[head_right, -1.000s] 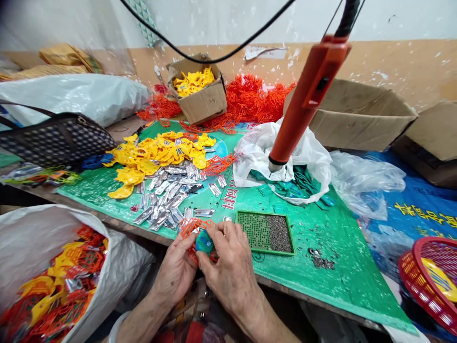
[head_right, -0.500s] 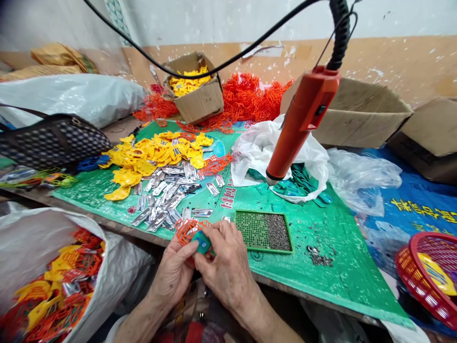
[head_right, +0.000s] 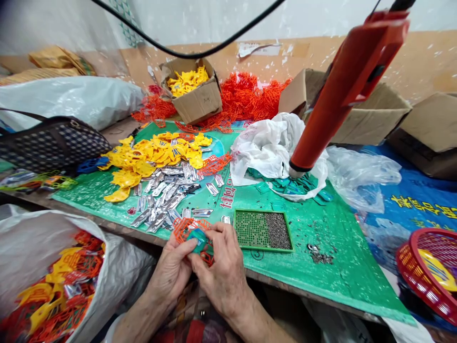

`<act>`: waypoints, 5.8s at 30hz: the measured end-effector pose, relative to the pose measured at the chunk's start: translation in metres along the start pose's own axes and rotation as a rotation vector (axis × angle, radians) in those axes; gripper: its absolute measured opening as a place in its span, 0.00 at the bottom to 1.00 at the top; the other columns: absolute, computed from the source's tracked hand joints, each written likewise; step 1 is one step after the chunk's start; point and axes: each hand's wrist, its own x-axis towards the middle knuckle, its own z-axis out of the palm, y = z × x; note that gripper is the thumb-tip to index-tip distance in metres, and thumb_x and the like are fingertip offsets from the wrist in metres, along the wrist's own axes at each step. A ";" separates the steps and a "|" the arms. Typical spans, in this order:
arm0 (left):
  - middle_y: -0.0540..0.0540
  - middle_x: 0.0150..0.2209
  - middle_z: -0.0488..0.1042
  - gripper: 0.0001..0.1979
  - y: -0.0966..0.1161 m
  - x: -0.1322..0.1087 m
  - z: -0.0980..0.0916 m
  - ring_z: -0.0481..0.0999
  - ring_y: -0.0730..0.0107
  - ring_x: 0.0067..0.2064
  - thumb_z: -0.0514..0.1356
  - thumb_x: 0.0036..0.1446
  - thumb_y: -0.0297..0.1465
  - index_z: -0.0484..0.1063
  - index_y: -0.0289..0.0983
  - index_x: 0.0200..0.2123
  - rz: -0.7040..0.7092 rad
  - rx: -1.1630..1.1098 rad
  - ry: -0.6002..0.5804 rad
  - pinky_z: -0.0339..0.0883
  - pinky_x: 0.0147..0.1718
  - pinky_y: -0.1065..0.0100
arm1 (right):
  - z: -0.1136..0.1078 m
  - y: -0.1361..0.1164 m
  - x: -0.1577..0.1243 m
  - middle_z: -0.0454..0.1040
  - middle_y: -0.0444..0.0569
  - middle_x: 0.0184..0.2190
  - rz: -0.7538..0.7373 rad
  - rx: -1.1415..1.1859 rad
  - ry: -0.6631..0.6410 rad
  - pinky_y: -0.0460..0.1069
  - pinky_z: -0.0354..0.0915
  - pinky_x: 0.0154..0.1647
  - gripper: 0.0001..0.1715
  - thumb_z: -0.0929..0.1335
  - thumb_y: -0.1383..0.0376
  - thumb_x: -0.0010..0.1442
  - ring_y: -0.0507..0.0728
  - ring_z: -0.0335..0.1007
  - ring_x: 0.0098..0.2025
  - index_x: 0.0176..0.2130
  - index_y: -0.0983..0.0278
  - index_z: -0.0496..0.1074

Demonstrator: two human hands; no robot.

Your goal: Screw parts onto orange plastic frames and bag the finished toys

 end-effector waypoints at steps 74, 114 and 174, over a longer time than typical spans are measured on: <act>0.48 0.40 0.81 0.20 -0.001 -0.007 -0.006 0.78 0.68 0.39 0.68 0.48 0.23 0.75 0.39 0.46 0.009 0.184 -0.093 0.70 0.44 0.68 | -0.005 0.000 -0.020 0.69 0.55 0.43 0.006 -0.068 0.082 0.57 0.72 0.45 0.21 0.68 0.72 0.56 0.60 0.69 0.47 0.50 0.63 0.65; 0.47 0.39 0.82 0.12 -0.006 0.000 -0.006 0.80 0.69 0.39 0.66 0.54 0.27 0.78 0.39 0.43 -0.055 -0.031 0.006 0.72 0.39 0.72 | -0.006 -0.003 -0.008 0.69 0.53 0.44 0.125 0.025 -0.001 0.52 0.70 0.46 0.22 0.71 0.74 0.54 0.57 0.67 0.47 0.48 0.65 0.67; 0.49 0.36 0.80 0.18 0.007 -0.004 -0.007 0.77 0.69 0.37 0.67 0.46 0.23 0.76 0.38 0.43 -0.068 0.207 0.074 0.69 0.41 0.69 | 0.001 -0.002 -0.013 0.71 0.59 0.44 0.032 -0.134 -0.109 0.55 0.76 0.42 0.16 0.68 0.68 0.60 0.62 0.73 0.47 0.49 0.67 0.66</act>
